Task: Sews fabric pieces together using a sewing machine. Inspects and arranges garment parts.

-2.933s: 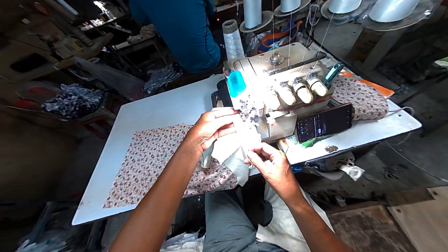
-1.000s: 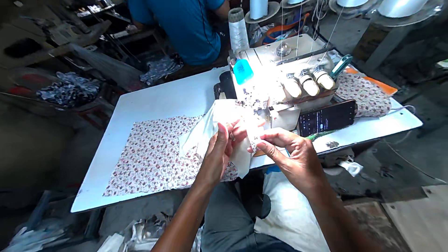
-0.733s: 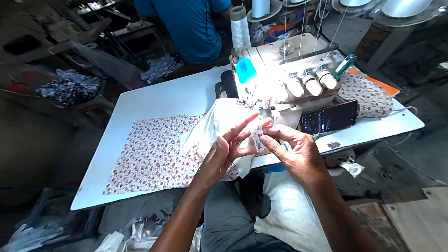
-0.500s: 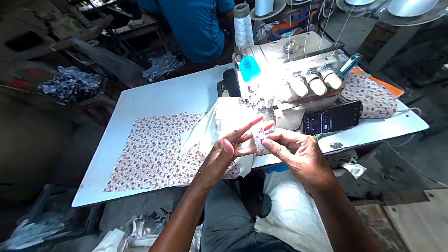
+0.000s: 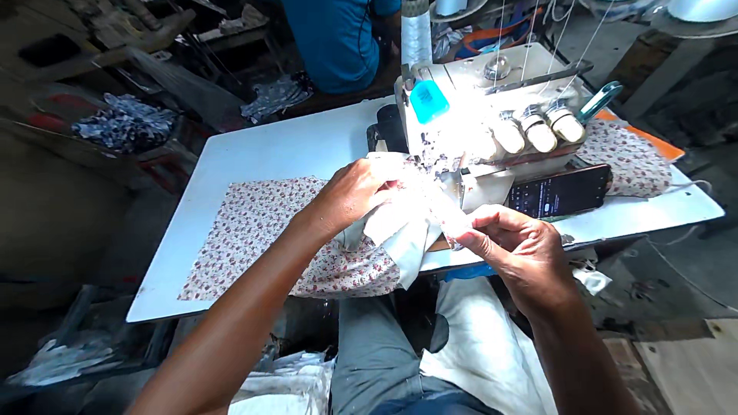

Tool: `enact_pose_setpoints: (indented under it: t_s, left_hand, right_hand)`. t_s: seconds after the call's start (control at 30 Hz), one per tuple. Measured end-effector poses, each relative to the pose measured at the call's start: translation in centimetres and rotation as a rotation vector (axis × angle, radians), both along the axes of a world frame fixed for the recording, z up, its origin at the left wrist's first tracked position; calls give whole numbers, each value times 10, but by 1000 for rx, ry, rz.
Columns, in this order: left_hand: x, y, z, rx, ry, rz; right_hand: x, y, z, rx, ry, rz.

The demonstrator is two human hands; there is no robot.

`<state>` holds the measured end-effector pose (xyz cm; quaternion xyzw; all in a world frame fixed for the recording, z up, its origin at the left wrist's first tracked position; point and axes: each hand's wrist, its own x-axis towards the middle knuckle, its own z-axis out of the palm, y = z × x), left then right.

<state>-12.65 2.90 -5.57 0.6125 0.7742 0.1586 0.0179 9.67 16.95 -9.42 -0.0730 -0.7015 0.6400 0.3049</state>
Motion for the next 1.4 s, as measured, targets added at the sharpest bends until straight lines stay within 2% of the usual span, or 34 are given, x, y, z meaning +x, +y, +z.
enact_pose_setpoints:
  t_s: [0.17,0.3,0.4,0.53,0.63,0.8,1.0,1.13,1.3,1.4]
  left_hand:
    - [35,-20,20,-48,252,-69]
    - [95,-43,38,-105,66,-274]
    - [118,-49,51,-166,6,-356]
    - [76,-55,51,-164,77,-209]
    - [41,-52,50,-222,131,-172]
    - [55,-34,55,-184,-12,-373]
    - [39,-28,50,-194,88,-298]
    - [50,-23,55,-205,65,-355]
    - [55,-19,52,-174,-17,-267]
    - [61,-18,44,-173,84,-268]
  right_hand:
    - [0,5,-2,9,32,-45]
    - [-9,1,7,-42,74,-66]
    - [-17,-11,15,4,38,29]
    - [-16,-9,0,339,-44,283]
    - [-11,-2,-7,480,-56,293]
    - [-12,4,-2,444,11,331]
    - [-12,2,-5,537,22,242]
    - [-11,-3,-3,593,4,200]
    - [-9,0,-3,587,30,255]
    - [-10,1,-4,609,65,240]
